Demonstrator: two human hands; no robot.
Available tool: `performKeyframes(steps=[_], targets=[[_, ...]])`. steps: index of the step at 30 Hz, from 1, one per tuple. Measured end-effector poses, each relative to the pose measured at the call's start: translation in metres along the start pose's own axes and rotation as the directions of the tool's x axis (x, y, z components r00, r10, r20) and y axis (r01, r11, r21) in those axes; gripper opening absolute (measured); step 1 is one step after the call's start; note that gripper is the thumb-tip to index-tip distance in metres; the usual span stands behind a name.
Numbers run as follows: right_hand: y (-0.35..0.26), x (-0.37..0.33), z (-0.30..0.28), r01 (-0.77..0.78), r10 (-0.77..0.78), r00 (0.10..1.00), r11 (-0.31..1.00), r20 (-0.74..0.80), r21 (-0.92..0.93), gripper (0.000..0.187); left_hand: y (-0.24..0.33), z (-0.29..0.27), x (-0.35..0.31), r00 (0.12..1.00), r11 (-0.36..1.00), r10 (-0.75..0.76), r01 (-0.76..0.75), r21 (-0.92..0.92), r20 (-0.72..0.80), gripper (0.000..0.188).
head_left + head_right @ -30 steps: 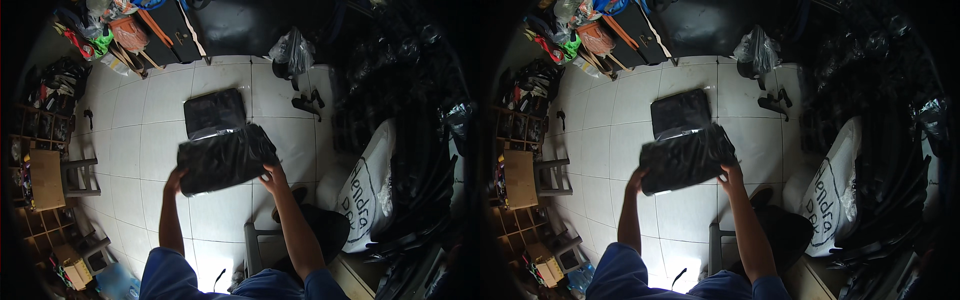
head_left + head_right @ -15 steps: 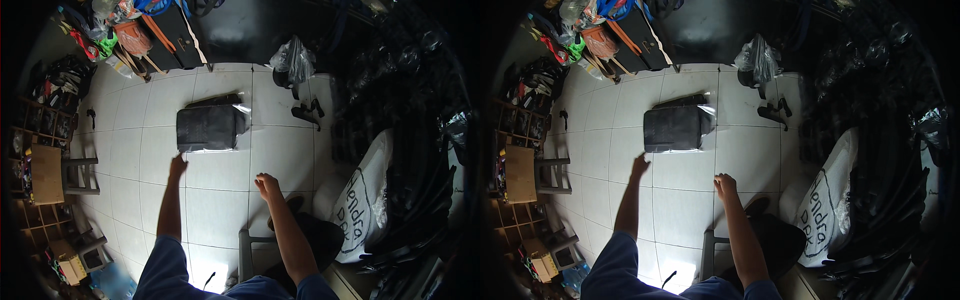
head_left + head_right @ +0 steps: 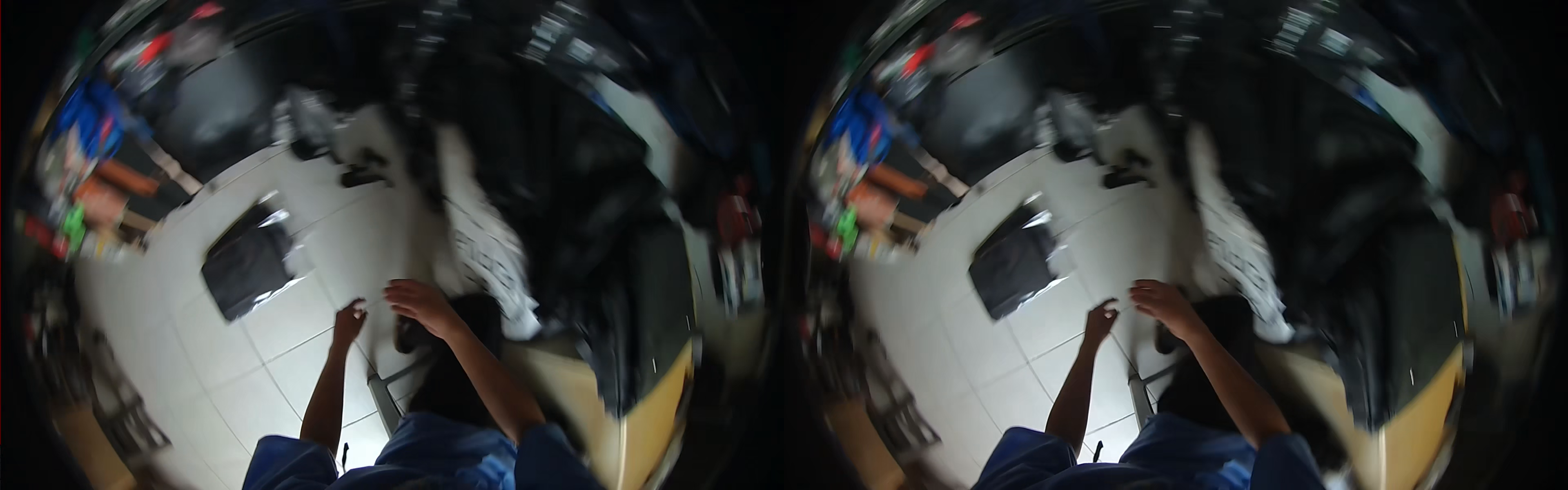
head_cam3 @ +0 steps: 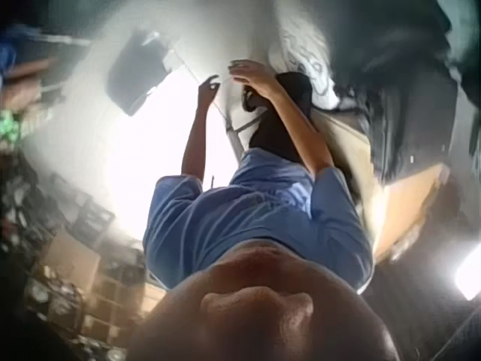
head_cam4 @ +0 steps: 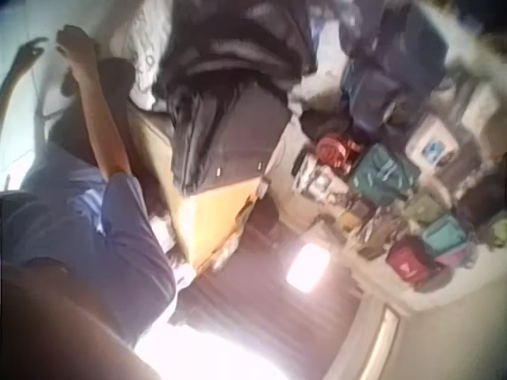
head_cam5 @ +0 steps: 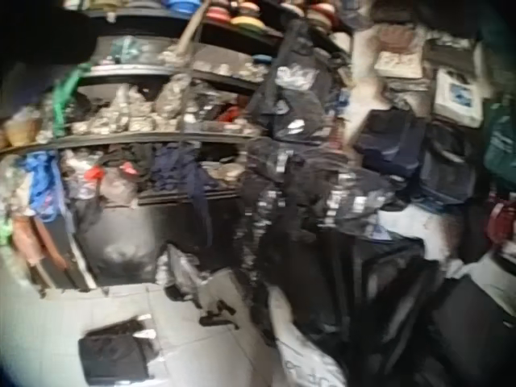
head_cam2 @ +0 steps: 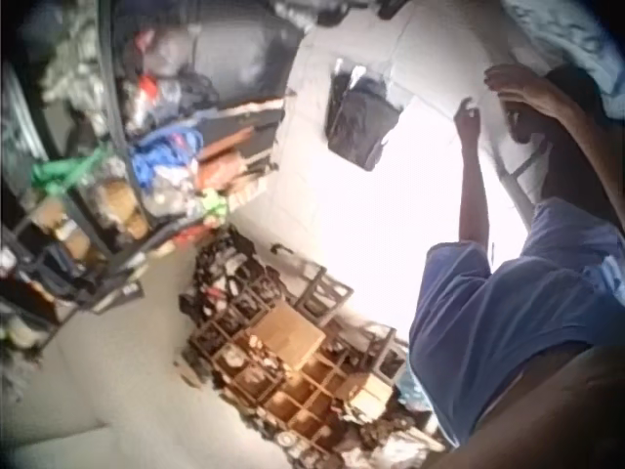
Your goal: The person puts laptop bags and shoulder straps into clear plastic bags by hand at a workbench.
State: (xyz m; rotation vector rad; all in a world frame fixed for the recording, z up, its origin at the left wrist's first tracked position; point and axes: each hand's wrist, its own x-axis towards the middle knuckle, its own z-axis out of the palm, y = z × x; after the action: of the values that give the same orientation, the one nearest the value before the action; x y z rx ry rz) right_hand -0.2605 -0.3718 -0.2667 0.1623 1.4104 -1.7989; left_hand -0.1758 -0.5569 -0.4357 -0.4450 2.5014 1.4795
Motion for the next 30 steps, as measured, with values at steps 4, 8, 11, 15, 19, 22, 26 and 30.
performKeyframes(steps=[4,8,11,15,19,22,26,30], targets=[[-0.034,-0.106,-0.002,0.146,-0.141,0.988,0.986,0.065,-0.076,0.039,0.132,-0.020,0.022,0.951,0.889,0.251,-0.300,-0.345,-0.182,0.020],[-0.037,-0.222,-0.028,0.278,-0.301,0.946,0.944,-0.119,-0.179,0.033,0.299,-0.023,-0.020,0.787,0.687,0.579,-0.611,-0.393,-0.212,0.015],[-0.036,-0.305,-0.038,0.273,-0.318,0.933,0.930,-0.168,-0.245,0.029,0.370,-0.019,-0.066,0.562,0.519,0.796,-0.825,-0.223,-0.226,0.015],[-0.050,-0.401,-0.037,0.342,-0.424,0.898,0.842,-0.119,-0.417,0.017,0.431,-0.004,-0.107,0.322,0.302,0.928,-0.945,-0.129,-0.186,0.018],[-0.073,-0.445,-0.061,0.231,-0.845,0.342,0.500,-0.412,-0.835,0.020,0.483,0.019,-0.122,0.101,0.094,0.992,-0.992,0.085,0.081,0.036],[-0.100,-0.445,-0.082,-0.120,-0.948,0.215,0.211,-0.233,-0.970,0.046,0.494,0.034,-0.124,0.090,0.012,0.938,-0.973,0.229,0.335,0.048],[-0.107,-0.430,-0.111,-0.271,-0.932,0.351,-0.006,-0.094,-0.962,0.059,0.509,0.043,-0.119,-0.023,-0.204,0.851,-0.935,0.290,0.524,0.052],[-0.110,-0.426,-0.118,-0.268,-0.946,0.320,-0.030,-0.059,-0.963,0.058,0.513,0.050,-0.115,-0.087,-0.283,0.837,-0.914,0.291,0.541,0.051]])
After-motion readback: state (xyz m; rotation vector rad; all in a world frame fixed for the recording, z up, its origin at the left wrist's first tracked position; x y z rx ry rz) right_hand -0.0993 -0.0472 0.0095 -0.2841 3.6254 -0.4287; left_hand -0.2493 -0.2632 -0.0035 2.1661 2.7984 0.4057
